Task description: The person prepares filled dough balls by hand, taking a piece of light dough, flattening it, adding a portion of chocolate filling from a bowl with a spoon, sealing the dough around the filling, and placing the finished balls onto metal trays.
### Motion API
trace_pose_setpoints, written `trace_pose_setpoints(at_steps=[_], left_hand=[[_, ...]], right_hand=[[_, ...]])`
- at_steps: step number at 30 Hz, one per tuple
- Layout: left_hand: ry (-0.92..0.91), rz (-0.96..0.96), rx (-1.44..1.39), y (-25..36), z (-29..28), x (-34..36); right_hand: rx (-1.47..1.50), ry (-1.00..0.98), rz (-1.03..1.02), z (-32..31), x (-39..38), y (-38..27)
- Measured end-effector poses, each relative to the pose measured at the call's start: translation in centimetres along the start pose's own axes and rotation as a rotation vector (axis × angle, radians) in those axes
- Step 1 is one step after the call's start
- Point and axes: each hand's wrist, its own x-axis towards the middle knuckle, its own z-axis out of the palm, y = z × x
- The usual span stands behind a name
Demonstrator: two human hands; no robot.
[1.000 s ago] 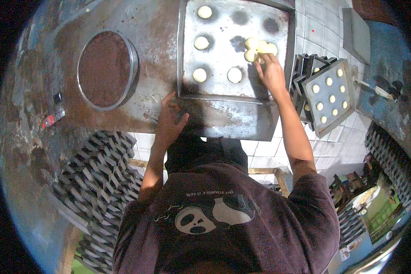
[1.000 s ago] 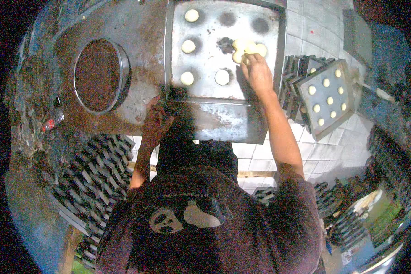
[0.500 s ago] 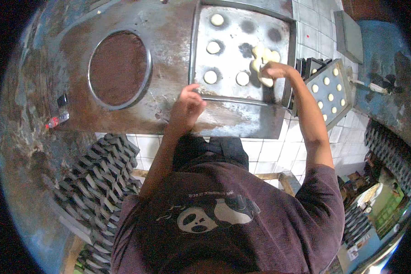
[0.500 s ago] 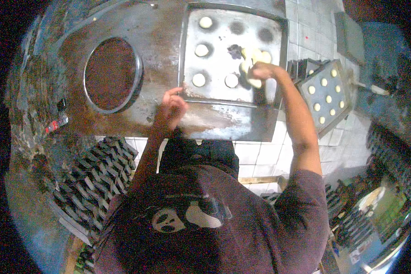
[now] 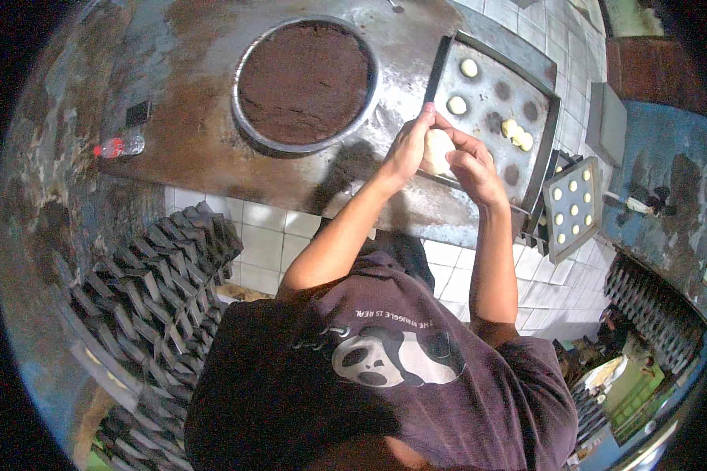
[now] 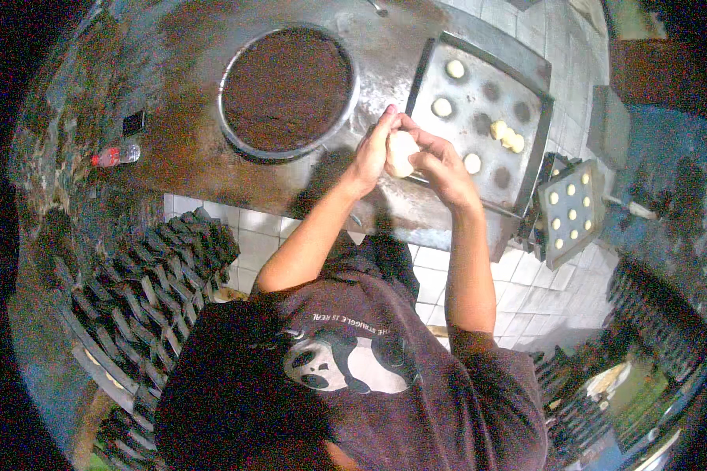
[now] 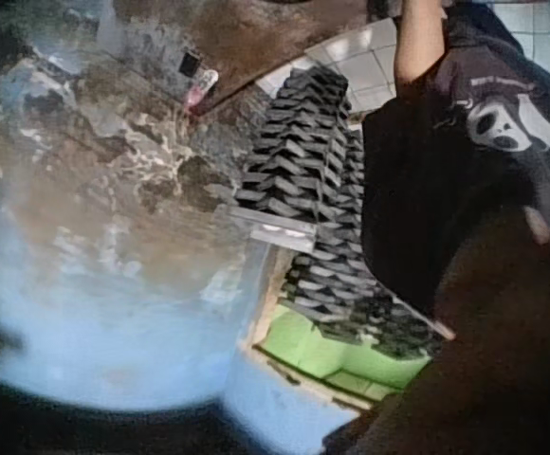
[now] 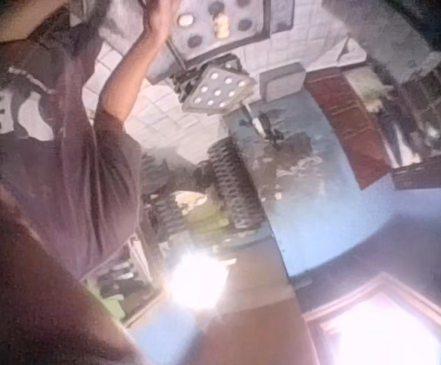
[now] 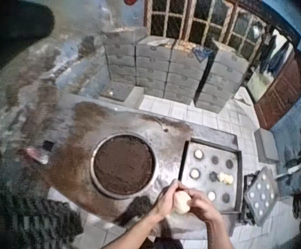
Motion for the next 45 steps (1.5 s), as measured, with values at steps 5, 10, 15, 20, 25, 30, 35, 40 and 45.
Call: trace_pose_setpoints(at_steps=[5, 10, 15, 20, 25, 30, 35, 40, 45], left_hand=[[-0.112, 0.062, 0.309, 5.5, -5.1, -2.5], [0.212, 0.179, -0.021, 5.0, -7.7, -2.3], [-0.013, 0.499, -0.240, 12.5, 2.5, -4.4], [-0.305, 1.229, -0.108, 19.8, 13.6, -5.0], [-0.017, 1.605, 0.483, 13.8, 19.9, 5.4], [-0.371, 0.294, 1.381, -2.1, 10.9, 12.0], [-0.681, -0.167, 0.441, -4.4, 7.5, -0.1], [-0.127, 0.213, 0.341, 1.2, 3.8, -4.9], [0.202, 0.551, 0.403, 9.0, -1.5, -6.6]], right_hand=[[0.620, -0.191, -0.147, 1.3, -0.1, 0.8], [0.689, -0.178, -0.587, 3.4, -7.0, -6.8], [0.235, 0.277, -0.685, 1.3, -15.3, -8.5], [0.162, 0.490, -0.628, 0.8, -21.8, -4.7], [0.240, 0.702, -0.644, 1.0, -26.2, -0.4], [-0.027, 0.906, -0.455, 1.4, -25.0, -1.0], [-0.344, 0.910, -0.222, 1.6, -18.6, 0.3], [-0.652, 0.648, -0.146, 6.6, -9.1, -1.1], [-0.717, 0.361, -0.412, 12.1, -2.8, -4.2]])
